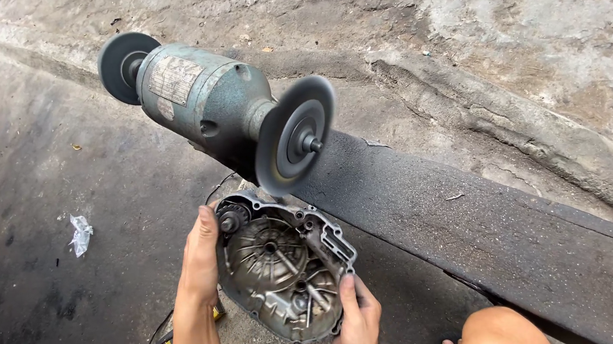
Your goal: Polishing a motorcycle engine cover using a bench grinder
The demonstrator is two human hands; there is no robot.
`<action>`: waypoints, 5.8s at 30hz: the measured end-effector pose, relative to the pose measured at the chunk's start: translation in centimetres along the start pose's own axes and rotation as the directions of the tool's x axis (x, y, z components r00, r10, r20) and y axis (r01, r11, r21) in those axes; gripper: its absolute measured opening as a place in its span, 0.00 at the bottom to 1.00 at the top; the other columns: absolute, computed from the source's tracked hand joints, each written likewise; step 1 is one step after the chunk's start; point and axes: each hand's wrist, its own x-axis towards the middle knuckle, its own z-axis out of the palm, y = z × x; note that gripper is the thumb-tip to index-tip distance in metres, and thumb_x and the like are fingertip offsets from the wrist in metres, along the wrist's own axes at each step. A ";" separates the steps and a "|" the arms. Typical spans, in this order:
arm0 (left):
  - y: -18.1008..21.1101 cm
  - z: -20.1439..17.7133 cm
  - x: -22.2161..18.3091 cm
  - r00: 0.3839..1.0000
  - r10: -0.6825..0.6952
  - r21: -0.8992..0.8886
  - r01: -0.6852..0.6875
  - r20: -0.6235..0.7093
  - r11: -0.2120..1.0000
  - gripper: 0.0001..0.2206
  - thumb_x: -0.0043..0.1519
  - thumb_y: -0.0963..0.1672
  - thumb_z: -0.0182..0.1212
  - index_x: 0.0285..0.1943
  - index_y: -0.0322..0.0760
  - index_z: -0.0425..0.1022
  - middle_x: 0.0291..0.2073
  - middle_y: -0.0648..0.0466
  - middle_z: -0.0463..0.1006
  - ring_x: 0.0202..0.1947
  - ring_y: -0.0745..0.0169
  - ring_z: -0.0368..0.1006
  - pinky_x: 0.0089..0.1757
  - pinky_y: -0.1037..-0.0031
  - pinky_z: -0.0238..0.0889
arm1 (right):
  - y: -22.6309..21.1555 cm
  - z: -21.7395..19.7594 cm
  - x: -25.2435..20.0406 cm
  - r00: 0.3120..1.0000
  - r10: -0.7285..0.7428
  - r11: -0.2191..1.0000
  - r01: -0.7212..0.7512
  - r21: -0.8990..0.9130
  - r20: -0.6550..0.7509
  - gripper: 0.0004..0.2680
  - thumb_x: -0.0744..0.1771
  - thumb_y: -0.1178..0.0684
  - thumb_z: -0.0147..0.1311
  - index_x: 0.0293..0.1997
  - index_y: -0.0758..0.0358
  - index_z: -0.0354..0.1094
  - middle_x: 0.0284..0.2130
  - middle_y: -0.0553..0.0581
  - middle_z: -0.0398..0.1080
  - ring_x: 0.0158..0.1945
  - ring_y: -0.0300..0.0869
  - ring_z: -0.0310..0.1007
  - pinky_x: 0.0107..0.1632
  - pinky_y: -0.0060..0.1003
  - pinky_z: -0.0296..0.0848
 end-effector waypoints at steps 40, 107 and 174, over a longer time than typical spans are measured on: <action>-2.1 -2.1 -0.6 0.890 0.395 0.644 -0.165 -0.229 0.747 0.37 0.56 0.58 0.46 0.68 0.31 0.69 0.42 0.41 0.70 0.41 0.45 0.72 0.40 0.54 0.66 | 4.5 0.0 5.7 0.973 0.032 0.999 -0.032 -0.006 0.229 0.18 0.64 0.37 0.55 0.36 0.65 0.77 0.37 0.61 0.78 0.41 0.50 0.71 0.49 0.56 0.62; -3.7 -1.2 3.7 0.886 0.374 0.166 -0.339 -0.274 0.926 0.27 0.52 0.46 0.72 0.60 0.29 0.73 0.34 0.47 0.80 0.29 0.62 0.74 0.33 0.76 0.70 | -1.4 3.7 1.4 0.877 -0.377 0.726 0.479 -0.494 0.297 0.21 0.66 0.42 0.50 0.58 0.72 0.68 0.59 0.68 0.69 0.61 0.54 0.72 0.62 0.47 0.70; -5.7 -4.8 1.3 0.933 0.175 -0.380 -0.292 -0.313 0.878 0.21 0.62 0.44 0.54 0.65 0.39 0.64 0.49 0.51 0.73 0.44 0.62 0.72 0.44 0.72 0.68 | -3.6 4.5 4.9 0.958 0.026 0.974 0.040 -0.223 0.286 0.17 0.64 0.51 0.44 0.55 0.69 0.63 0.45 0.68 0.70 0.53 0.53 0.66 0.56 0.54 0.60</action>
